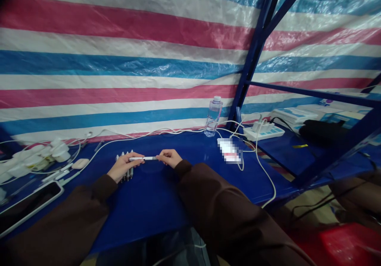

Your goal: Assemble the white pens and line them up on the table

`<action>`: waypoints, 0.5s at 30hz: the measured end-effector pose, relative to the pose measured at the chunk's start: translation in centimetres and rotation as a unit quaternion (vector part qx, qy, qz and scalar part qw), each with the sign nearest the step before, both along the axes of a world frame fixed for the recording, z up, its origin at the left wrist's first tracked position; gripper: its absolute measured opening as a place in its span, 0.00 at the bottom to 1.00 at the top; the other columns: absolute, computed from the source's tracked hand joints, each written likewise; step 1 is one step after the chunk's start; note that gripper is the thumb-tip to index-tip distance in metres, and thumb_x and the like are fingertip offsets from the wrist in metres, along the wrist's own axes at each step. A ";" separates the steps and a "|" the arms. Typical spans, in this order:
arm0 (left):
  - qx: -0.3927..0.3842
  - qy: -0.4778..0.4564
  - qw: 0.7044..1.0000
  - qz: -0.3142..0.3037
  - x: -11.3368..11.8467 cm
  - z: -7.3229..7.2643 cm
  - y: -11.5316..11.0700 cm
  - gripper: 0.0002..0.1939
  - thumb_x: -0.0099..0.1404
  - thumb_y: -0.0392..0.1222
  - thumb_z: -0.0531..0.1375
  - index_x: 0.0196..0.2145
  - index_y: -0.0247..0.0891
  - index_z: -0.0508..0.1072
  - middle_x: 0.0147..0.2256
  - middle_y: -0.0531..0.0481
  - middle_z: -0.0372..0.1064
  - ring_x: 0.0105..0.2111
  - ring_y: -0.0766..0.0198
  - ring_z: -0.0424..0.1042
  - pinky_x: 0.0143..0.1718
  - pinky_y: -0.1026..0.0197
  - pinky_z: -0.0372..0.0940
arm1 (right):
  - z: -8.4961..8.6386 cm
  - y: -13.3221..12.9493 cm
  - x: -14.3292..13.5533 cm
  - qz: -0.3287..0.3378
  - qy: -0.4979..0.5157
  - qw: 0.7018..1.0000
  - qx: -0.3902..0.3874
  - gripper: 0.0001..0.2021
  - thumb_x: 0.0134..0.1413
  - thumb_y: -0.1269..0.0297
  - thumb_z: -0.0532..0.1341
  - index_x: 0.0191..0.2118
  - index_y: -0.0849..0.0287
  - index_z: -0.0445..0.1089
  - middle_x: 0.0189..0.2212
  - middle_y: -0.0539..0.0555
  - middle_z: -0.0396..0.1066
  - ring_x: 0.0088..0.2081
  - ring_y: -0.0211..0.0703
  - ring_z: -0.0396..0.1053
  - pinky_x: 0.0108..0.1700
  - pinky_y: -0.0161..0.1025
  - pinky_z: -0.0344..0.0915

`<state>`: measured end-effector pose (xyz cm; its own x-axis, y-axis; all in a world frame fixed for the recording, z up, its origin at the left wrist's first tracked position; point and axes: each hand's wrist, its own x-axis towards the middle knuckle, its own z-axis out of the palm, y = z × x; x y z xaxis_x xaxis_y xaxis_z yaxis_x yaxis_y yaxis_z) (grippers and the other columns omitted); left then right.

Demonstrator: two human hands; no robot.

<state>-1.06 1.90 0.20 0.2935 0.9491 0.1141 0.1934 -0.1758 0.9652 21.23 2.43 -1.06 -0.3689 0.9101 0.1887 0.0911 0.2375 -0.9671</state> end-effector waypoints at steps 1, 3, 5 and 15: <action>0.000 0.002 1.000 -0.001 0.0 0.1 0.0 0.16 0.49 0.48 0.64 0.35 0.36 0.75 0.28 0.45 0.73 0.29 0.61 0.70 0.30 0.62 0.62 | 0.0 0.1 0.1 0.004 -0.010 1.000 0.005 0.18 0.46 0.50 0.60 0.20 0.62 0.65 0.12 0.45 0.57 0.16 0.29 0.52 0.21 0.32 0.49; -0.002 0.005 1.000 -0.001 0.1 0.2 -0.1 0.17 0.48 0.48 0.64 0.35 0.36 0.75 0.28 0.46 0.73 0.29 0.61 0.70 0.30 0.62 0.62 | 0.0 0.1 0.1 0.011 -0.031 0.999 0.012 0.20 0.48 0.49 0.58 0.19 0.62 0.65 0.11 0.45 0.55 0.16 0.29 0.50 0.21 0.32 0.48; -0.004 0.003 1.000 -0.001 0.2 0.3 -0.2 0.17 0.48 0.48 0.64 0.35 0.36 0.75 0.27 0.46 0.73 0.28 0.61 0.70 0.30 0.62 0.62 | 0.1 0.0 0.1 0.013 -0.042 0.999 0.015 0.22 0.50 0.48 0.56 0.18 0.62 0.65 0.10 0.45 0.54 0.15 0.29 0.50 0.22 0.33 0.49; -0.013 -0.007 1.000 0.020 0.2 0.3 -0.3 0.16 0.51 0.49 0.63 0.34 0.36 0.74 0.29 0.47 0.73 0.28 0.65 0.69 0.30 0.65 0.62 | 0.5 -0.7 -0.6 -0.055 -0.004 0.996 0.068 0.19 0.39 0.48 0.64 0.26 0.63 0.67 0.19 0.47 0.61 0.21 0.32 0.56 0.25 0.32 0.53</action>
